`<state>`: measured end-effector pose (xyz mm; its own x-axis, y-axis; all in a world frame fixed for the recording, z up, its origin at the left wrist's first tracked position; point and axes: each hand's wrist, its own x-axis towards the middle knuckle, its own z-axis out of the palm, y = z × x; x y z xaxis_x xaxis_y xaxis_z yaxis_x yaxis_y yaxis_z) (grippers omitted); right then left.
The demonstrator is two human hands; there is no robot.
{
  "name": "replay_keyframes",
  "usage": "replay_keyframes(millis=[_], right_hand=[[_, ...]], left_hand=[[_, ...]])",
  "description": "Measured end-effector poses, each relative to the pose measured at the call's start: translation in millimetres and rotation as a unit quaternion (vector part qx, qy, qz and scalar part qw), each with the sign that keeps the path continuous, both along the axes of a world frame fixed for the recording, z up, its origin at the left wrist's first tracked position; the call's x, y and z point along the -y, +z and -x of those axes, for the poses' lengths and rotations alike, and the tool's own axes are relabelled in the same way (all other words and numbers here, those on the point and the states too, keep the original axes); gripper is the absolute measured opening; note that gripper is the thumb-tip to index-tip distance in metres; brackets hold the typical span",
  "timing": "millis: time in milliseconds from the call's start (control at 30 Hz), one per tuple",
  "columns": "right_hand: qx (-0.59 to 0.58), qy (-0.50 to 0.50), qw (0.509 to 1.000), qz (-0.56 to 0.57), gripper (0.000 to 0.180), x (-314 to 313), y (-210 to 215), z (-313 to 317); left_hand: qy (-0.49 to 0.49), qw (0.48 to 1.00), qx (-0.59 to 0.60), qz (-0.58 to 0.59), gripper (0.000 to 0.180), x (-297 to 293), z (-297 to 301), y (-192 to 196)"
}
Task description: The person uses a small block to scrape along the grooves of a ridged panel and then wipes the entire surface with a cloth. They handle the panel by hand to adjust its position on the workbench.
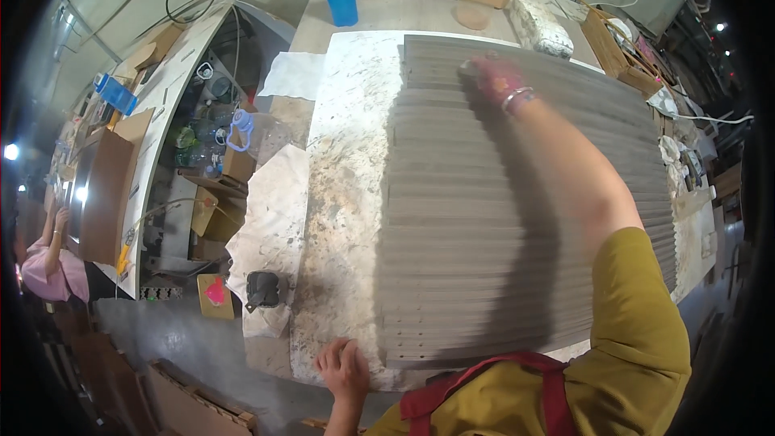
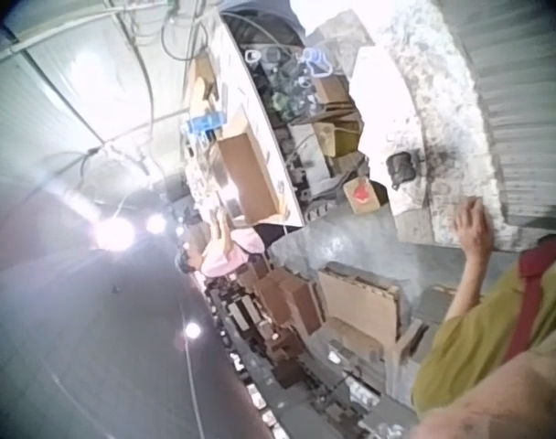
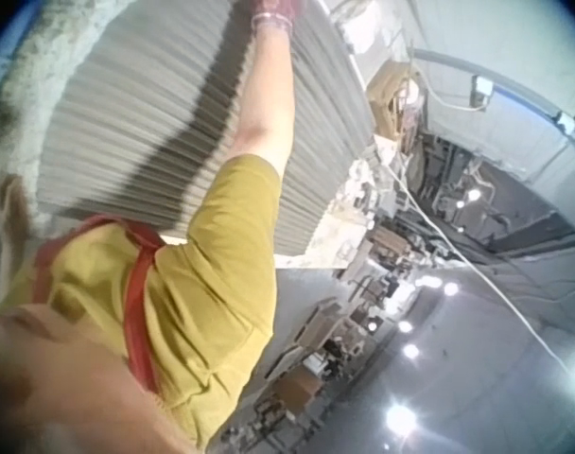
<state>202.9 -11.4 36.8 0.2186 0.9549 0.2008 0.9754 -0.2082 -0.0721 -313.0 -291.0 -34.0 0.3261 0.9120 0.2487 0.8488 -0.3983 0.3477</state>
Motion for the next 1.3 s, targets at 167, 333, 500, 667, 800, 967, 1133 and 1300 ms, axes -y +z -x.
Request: replay_keyframes(millis=[167,333,500,667,800,967,1133,1300], right_hand=[[-0.012,0.057,0.995,-0.080,0.035,-2.2,20.6,46.9],[-0.041,0.067,0.997,-0.022,0.033,-18.0,-6.3,39.3],[0.077,-0.035,0.996,0.027,0.031,43.1,2.7,-80.3],[-0.075,0.092,0.988,-0.103,0.038,43.7,26.5,21.5],[-0.353,0.274,0.895,0.012,0.035,30.8,17.9,187.3],[-0.239,0.330,0.912,0.043,0.016,20.5,-5.5,322.3],[-0.094,0.363,0.925,0.064,0.023,27.1,-28.1,328.4],[-0.334,0.329,0.881,-0.065,0.034,109.8,-13.8,227.0]], left_hand=[[-0.003,1.000,-0.018,-0.003,0.020,-1.0,1.4,-0.8],[-0.009,1.000,-0.013,0.000,0.022,0.3,3.5,-2.7],[-0.015,1.000,0.002,0.007,0.022,-0.4,0.7,-2.3],[-0.006,1.000,-0.003,-0.026,0.019,-3.0,-1.2,-1.9],[-0.010,1.000,-0.011,-0.014,0.019,-2.4,2.9,-0.7],[-0.004,0.999,-0.024,-0.023,0.015,-2.2,-3.9,-0.6],[-0.011,1.000,-0.003,-0.026,0.015,1.5,-1.6,-7.4],[-0.014,0.999,-0.008,-0.039,0.021,2.9,-4.4,-4.4]])
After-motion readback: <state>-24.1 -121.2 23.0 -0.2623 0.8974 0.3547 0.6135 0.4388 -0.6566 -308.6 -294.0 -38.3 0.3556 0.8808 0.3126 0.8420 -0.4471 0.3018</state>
